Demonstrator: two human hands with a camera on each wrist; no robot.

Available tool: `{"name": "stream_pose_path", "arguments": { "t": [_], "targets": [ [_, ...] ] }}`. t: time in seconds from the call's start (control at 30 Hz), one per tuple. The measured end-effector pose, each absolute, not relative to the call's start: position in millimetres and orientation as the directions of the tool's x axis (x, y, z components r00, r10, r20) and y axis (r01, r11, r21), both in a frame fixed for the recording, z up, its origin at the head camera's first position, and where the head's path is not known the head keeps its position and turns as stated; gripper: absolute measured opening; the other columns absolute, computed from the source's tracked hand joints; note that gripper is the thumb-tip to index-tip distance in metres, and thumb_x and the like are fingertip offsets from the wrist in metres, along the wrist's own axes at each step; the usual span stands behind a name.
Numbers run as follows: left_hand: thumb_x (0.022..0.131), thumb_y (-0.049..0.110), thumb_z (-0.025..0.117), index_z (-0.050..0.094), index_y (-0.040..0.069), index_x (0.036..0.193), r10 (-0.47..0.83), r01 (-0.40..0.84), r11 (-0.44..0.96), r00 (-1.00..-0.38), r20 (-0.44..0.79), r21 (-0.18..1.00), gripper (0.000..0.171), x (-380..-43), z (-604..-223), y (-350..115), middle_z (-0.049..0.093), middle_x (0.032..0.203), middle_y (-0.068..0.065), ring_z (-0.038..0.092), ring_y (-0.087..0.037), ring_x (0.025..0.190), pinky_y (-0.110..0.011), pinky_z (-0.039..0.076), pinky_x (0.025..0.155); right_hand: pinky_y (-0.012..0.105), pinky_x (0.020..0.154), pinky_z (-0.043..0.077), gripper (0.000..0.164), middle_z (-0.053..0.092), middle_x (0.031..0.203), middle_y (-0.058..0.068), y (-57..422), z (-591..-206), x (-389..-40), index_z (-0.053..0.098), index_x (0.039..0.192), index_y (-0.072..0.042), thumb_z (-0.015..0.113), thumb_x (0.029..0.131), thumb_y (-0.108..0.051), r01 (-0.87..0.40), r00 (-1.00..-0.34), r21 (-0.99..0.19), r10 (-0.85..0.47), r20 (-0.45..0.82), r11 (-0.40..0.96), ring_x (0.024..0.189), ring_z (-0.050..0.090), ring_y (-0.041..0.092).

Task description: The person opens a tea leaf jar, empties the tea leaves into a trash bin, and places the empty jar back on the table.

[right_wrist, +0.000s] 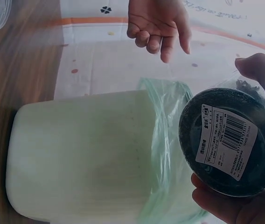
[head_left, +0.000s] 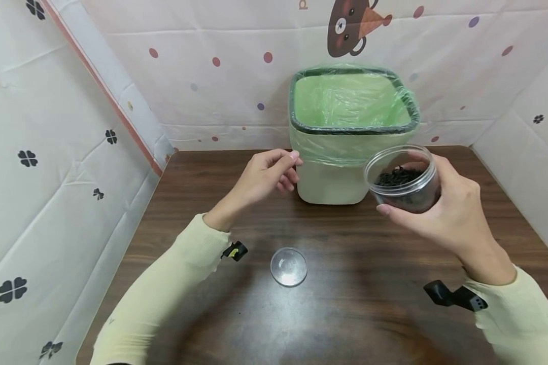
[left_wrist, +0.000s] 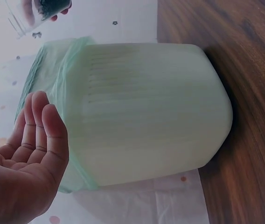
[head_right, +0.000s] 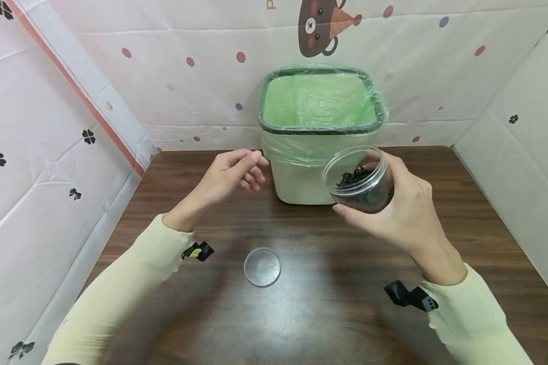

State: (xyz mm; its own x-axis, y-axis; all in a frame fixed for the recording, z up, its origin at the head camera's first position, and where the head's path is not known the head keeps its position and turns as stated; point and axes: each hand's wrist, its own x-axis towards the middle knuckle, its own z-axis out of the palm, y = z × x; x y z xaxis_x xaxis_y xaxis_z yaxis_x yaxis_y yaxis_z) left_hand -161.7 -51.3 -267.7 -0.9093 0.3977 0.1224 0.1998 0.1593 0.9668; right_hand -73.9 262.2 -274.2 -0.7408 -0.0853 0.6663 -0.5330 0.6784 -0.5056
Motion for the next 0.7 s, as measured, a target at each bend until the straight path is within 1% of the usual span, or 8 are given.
{"name": "stream_pose_path", "arguments": {
  "t": [0.2,0.4,0.47,0.63,0.7],
  "targets": [
    [0.104,0.031,0.056,0.067,-0.005,0.113,0.390,0.166,0.134,-0.915,0.102,0.977,0.039,-166,-266,-51,0.067,0.082,-0.017,0.064,-0.025,0.067,-0.039,0.058,0.067,0.011,0.077,0.038,0.100,0.069,0.112,0.008,263,-270,-75,0.060,0.138,-0.010,0.098,0.045,-0.009,-0.519,-0.743,-0.504,-0.074,0.665,0.690,0.091,0.057,-0.007],
    [0.104,0.034,0.057,0.068,-0.003,0.114,0.376,0.154,0.136,-0.922,0.092,0.979,0.040,-170,-264,-52,0.068,0.083,-0.016,0.065,-0.026,0.068,-0.033,0.055,0.064,0.012,0.071,0.036,0.098,0.069,0.112,0.009,263,-263,-76,0.060,0.137,-0.008,0.097,0.046,-0.009,-0.517,-0.734,-0.492,-0.067,0.676,0.701,0.080,0.054,-0.007],
    [0.104,0.034,0.057,0.068,-0.003,0.113,0.376,0.154,0.126,-0.922,0.096,0.980,0.039,-172,-263,-51,0.068,0.082,-0.017,0.065,-0.026,0.067,-0.031,0.055,0.063,0.012,0.072,0.035,0.097,0.069,0.111,0.010,262,-261,-77,0.061,0.136,-0.007,0.097,0.046,-0.009,-0.520,-0.730,-0.488,-0.068,0.680,0.701,0.080,0.054,-0.007],
    [0.104,0.032,0.057,0.069,-0.002,0.112,0.382,0.153,0.112,-0.919,0.099,0.982,0.037,-174,-261,-50,0.067,0.082,-0.016,0.063,-0.024,0.066,-0.029,0.054,0.062,0.010,0.079,0.038,0.096,0.070,0.109,0.012,262,-255,-79,0.062,0.135,-0.007,0.096,0.045,-0.009,-0.532,-0.717,-0.481,-0.067,0.694,0.697,0.091,0.056,-0.008],
    [0.104,0.032,0.057,0.069,-0.002,0.112,0.384,0.146,0.110,-0.919,0.094,0.983,0.037,-174,-261,-50,0.067,0.082,-0.017,0.063,-0.023,0.066,-0.029,0.054,0.062,0.009,0.081,0.038,0.096,0.070,0.109,0.011,263,-252,-80,0.062,0.134,-0.006,0.096,0.044,-0.008,-0.532,-0.713,-0.485,-0.059,0.698,0.694,0.092,0.057,-0.009]
  ]
}}
